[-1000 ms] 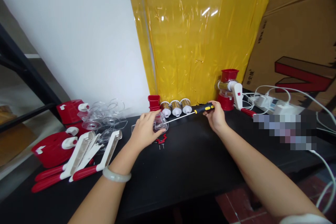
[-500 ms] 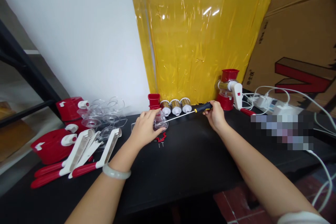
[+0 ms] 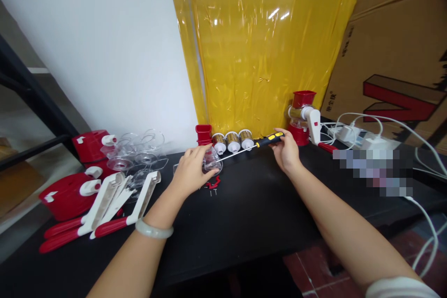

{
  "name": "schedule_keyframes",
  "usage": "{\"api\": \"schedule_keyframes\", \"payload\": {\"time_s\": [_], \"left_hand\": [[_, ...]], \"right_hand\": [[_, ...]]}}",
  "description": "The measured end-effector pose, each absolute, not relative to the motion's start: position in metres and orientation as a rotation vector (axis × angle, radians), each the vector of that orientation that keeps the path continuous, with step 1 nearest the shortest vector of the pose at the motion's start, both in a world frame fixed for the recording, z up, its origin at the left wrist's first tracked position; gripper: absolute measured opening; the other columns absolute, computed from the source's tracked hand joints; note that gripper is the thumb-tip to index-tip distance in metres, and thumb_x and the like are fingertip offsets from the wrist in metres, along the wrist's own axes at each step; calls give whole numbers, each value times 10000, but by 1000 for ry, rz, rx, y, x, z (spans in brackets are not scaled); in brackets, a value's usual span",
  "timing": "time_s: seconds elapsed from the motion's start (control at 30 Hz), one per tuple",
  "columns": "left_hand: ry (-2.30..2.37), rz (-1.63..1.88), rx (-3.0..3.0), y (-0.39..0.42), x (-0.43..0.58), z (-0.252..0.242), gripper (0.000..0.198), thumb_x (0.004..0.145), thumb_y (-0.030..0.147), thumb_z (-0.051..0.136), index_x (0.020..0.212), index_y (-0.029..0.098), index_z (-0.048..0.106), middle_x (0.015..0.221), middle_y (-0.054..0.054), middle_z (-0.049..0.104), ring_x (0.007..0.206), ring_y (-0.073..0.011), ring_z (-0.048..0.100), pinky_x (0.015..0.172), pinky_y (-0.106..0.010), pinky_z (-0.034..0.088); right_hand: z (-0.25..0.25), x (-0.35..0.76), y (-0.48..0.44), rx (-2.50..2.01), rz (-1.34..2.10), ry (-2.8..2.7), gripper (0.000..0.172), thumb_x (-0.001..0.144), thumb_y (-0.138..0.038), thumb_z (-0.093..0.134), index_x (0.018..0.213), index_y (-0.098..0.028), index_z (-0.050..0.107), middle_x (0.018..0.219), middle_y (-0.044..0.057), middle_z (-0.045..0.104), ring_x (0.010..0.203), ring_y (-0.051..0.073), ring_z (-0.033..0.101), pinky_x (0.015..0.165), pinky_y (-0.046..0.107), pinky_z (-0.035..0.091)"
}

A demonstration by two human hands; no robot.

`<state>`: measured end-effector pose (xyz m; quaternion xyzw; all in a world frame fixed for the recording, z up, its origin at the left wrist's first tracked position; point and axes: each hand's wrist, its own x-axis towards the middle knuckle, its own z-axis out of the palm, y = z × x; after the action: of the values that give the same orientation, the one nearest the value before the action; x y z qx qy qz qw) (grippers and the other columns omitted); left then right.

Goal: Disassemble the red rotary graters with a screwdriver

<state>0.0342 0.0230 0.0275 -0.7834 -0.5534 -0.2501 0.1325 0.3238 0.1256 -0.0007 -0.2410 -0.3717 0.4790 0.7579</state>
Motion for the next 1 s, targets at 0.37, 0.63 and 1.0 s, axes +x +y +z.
{"api": "schedule_keyframes", "payload": {"time_s": [0.37,0.63,1.0], "left_hand": [[-1613,-713,-2270,22,35,28,710,823,468,682,1432,230,406,1359,-94,575,1194,-319,504,979,-470,451],[-1632,-697,-2260,22,35,28,707,825,482,676,1425,216,413,1357,-98,578,1199,-323,502,982,-477,449],[-1620,-699,-2259,23,34,28,701,830,475,670,1428,217,413,1351,-102,579,1196,-324,498,978,-478,448]], "right_hand": [[2,319,122,-581,1081,-797,362,771,-560,632,861,-242,484,668,-15,670,694,200,664,631,317,483],[5,324,125,-539,1182,-632,304,811,-423,695,744,-224,476,662,-55,595,660,112,600,618,245,510],[1,328,128,-659,1157,-708,111,783,-316,585,741,-218,552,735,-5,643,739,157,623,512,245,474]]}}
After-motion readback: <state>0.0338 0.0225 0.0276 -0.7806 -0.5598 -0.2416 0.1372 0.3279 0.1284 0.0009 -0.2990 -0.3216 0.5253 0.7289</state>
